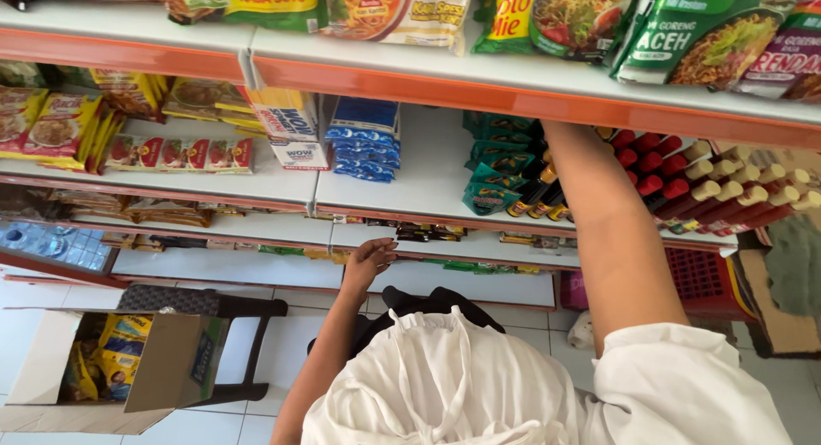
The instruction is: The person restocks grocery items on a store shelf. They place bottles of sauce, packets of seasoning, and boxes of spaghetti onto the shelf, then retrieve a packet of Blue Band margarine from a cardboard box and place it on the shelf.
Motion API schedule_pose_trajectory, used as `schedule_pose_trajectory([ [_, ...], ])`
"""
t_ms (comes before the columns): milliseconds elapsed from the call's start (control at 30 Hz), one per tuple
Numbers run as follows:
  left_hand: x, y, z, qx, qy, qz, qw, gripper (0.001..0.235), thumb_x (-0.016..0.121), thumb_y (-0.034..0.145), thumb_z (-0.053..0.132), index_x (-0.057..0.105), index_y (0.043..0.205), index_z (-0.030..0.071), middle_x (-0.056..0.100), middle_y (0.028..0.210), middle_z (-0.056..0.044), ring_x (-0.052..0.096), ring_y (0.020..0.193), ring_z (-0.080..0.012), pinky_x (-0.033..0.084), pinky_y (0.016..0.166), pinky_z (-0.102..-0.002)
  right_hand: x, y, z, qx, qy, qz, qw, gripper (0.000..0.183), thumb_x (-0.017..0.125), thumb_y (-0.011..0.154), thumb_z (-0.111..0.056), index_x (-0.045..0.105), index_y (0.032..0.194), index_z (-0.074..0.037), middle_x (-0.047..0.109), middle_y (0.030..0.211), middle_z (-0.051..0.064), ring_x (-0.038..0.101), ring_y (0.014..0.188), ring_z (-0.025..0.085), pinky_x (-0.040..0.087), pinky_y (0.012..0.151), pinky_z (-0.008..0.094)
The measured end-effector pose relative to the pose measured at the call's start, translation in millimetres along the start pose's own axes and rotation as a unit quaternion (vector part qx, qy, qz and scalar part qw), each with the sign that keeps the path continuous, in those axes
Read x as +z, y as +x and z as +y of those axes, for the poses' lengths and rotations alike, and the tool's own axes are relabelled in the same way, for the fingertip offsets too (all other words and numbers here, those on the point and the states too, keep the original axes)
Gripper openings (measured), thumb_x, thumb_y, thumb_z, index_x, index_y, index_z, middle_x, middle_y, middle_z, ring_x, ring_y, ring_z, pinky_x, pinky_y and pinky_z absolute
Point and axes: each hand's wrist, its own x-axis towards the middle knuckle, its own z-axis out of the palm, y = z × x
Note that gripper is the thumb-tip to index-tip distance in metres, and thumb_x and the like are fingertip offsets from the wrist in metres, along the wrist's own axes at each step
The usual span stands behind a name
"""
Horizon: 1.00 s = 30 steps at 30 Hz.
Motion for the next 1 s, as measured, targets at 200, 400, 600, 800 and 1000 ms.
schedule_pose_trajectory([
  [200,7,0,1,-0.005,0.011,-0.009,1.0,0.03,0.055,0.101,0.015,0.065,0.128,0.007,0.074,0.125,-0.004,0.07,0.108,-0.0164,0.052,0.094,-0.033,-3,-3,18,0.016,-0.012,-0.005,1.0,0.049,0.059,0.103,-0.034,0.05,0.146,-0.013,0.054,0.145,0.016,0.053,0.128,0.03,0.042,0.107,0.045],
  [400,14,-5,2,0.0,0.02,-0.012,1.0,0.03,0.054,0.101,0.014,0.066,0.128,0.007,0.074,0.125,-0.004,0.07,0.108,-0.0169,0.052,0.094,-0.033,-9,-7,22,0.015,-0.023,-0.002,1.0,0.049,0.06,0.102,-0.034,0.051,0.146,-0.013,0.055,0.144,0.016,0.054,0.128,0.031,0.042,0.108,0.046],
  [600,13,1,-4,0.011,0.034,-0.008,0.999,0.031,0.053,0.1,0.012,0.067,0.128,0.008,0.074,0.125,-0.003,0.07,0.107,-0.0156,0.053,0.093,-0.03,-14,-2,1,-0.062,-0.032,-0.005,0.998,0.049,0.061,0.102,-0.034,0.053,0.145,-0.013,0.057,0.144,0.016,0.054,0.128,0.032,0.042,0.108,0.047],
  [800,6,20,-29,0.045,0.023,-0.012,0.999,0.03,0.053,0.102,0.011,0.067,0.128,0.007,0.075,0.124,-0.005,0.071,0.104,-0.0167,0.053,0.088,-0.031,25,32,-42,-0.145,-0.066,-0.122,0.98,0.049,0.062,0.101,-0.034,0.054,0.145,-0.013,0.058,0.143,0.016,0.055,0.128,0.032,0.042,0.108,0.048],
  [1000,-1,33,-64,0.066,0.018,-0.01,0.998,0.029,0.053,0.104,0.014,0.066,0.129,0.008,0.074,0.124,-0.003,0.07,0.107,-0.0139,0.053,0.091,-0.028,87,46,-53,-0.147,-0.079,-0.146,0.975,0.043,0.067,0.097,-0.03,0.065,0.132,-0.007,0.067,0.126,0.023,0.064,0.112,0.038,0.053,0.09,0.051],
])
